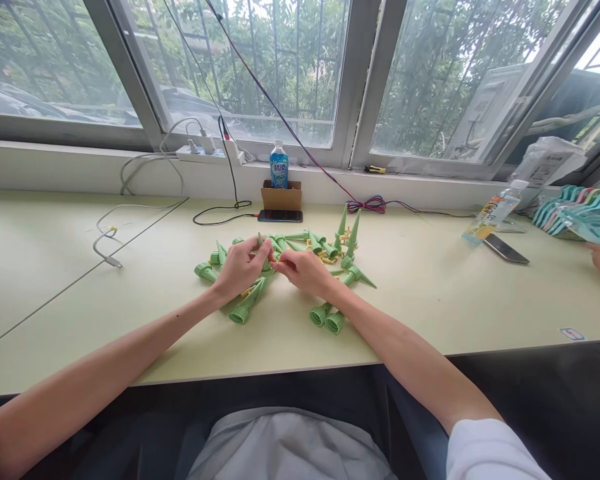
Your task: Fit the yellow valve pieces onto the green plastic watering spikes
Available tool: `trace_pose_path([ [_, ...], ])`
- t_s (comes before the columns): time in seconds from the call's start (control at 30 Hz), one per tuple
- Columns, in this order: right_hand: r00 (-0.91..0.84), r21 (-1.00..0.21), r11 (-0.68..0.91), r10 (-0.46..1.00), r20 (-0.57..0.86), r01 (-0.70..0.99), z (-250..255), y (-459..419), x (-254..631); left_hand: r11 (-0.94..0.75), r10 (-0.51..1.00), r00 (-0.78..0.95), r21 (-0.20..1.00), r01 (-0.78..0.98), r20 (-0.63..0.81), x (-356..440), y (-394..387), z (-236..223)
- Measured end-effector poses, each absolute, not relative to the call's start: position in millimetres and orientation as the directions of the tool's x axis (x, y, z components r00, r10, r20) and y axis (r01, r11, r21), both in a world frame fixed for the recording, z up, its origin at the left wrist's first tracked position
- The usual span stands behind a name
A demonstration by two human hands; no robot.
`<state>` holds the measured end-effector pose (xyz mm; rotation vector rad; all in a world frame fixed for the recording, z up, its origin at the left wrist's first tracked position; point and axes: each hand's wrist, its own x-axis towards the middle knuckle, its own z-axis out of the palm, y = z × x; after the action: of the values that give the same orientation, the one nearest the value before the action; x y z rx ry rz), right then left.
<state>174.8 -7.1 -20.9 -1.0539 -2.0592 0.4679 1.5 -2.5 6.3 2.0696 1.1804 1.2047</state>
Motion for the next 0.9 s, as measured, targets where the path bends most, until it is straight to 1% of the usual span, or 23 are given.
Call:
trace_pose_path([
  [0.37, -0.387, -0.583, 0.591, 0.807, 0.446, 0.558, -18.3, -9.4, 172.7, -0.564, 0.824, 0.273, 0.669, 0.484, 0.497, 4.5, -2.6, 1.7],
  [0.6, -0.407, -0.581, 0.597, 0.802, 0.437, 0.554, -20.0, -9.4, 173.0, -0.574, 0.819, 0.311, 0.659, 0.487, 0.483, 3.6, -4.8, 3.2],
  [0.9, -0.449, -0.577, 0.638, 0.770, 0.454, 0.510, -24.9, -7.5, 175.3, -0.629, 0.775, 0.353, 0.579, 0.519, 0.525, 4.3, -6.5, -2.0],
])
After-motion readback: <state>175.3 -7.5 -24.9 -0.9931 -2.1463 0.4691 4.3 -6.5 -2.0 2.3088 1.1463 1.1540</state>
